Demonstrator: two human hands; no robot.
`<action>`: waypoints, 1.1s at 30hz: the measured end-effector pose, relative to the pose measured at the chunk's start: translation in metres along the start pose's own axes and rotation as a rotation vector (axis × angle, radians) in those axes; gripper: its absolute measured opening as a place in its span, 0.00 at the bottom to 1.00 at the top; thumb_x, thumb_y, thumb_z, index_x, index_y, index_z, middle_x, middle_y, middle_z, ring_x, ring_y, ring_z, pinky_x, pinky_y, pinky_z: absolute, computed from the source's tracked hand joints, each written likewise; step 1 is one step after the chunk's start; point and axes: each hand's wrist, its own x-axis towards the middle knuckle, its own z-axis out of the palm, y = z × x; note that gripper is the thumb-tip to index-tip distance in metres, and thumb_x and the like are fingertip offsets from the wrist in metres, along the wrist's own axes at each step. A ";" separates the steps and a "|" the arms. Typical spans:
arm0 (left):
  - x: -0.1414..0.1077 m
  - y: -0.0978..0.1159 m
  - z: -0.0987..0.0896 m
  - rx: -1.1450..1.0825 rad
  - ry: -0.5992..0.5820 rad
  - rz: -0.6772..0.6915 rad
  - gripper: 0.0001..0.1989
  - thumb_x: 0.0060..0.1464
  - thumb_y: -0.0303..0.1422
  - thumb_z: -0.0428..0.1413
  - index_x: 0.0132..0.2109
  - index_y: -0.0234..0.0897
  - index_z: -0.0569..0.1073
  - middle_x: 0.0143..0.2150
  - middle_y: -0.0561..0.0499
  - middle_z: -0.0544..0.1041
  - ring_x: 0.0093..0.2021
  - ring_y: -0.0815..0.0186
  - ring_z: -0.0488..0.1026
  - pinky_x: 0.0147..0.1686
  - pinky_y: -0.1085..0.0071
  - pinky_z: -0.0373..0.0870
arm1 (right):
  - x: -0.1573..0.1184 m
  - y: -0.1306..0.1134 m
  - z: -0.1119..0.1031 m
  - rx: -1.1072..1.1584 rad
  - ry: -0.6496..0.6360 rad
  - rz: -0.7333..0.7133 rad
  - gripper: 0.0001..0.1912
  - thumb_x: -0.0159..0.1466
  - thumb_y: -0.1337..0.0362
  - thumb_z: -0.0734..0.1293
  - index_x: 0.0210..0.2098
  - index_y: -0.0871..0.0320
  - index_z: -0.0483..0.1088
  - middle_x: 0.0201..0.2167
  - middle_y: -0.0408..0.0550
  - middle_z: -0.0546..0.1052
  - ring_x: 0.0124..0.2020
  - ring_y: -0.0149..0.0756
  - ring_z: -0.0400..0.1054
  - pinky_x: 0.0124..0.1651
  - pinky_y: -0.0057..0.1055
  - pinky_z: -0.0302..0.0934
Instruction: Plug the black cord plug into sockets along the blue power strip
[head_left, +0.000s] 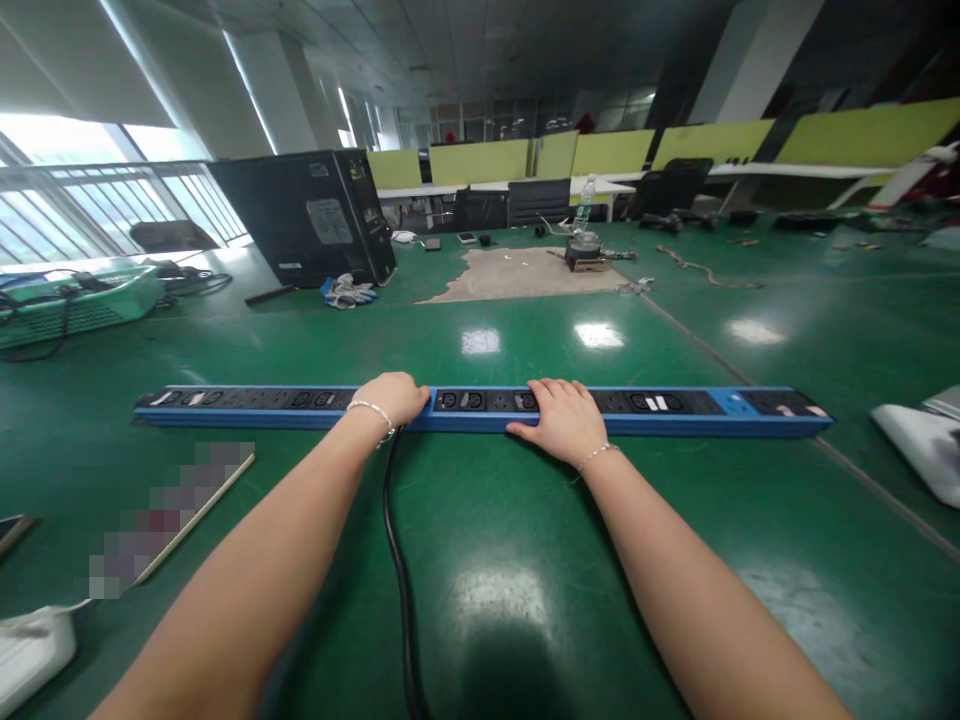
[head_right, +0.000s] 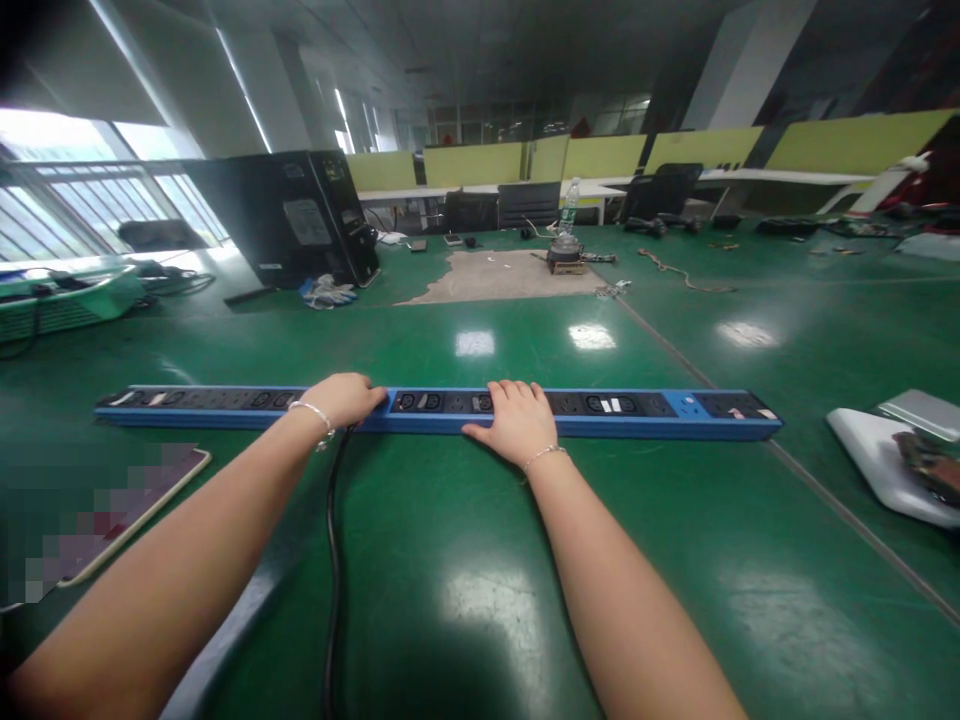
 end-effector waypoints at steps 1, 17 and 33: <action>-0.001 0.000 0.001 0.011 0.014 -0.009 0.25 0.54 0.42 0.40 0.39 0.33 0.77 0.42 0.35 0.78 0.45 0.52 0.75 0.42 0.63 0.70 | 0.000 0.000 0.000 0.002 -0.002 0.003 0.38 0.55 0.38 0.61 0.54 0.60 0.64 0.51 0.58 0.71 0.52 0.49 0.62 0.58 0.46 0.48; -0.006 -0.002 0.008 0.060 0.067 0.000 0.23 0.54 0.43 0.41 0.39 0.36 0.76 0.40 0.39 0.79 0.42 0.55 0.76 0.43 0.65 0.69 | -0.002 -0.002 -0.001 0.021 0.015 0.031 0.39 0.53 0.39 0.64 0.54 0.60 0.64 0.51 0.55 0.71 0.53 0.47 0.61 0.59 0.44 0.45; -0.003 0.000 0.006 0.068 0.052 0.021 0.21 0.54 0.43 0.43 0.36 0.37 0.76 0.37 0.41 0.79 0.41 0.57 0.75 0.41 0.68 0.68 | -0.001 -0.002 -0.002 0.043 -0.007 0.035 0.38 0.53 0.39 0.64 0.54 0.60 0.64 0.51 0.56 0.71 0.53 0.48 0.61 0.59 0.45 0.45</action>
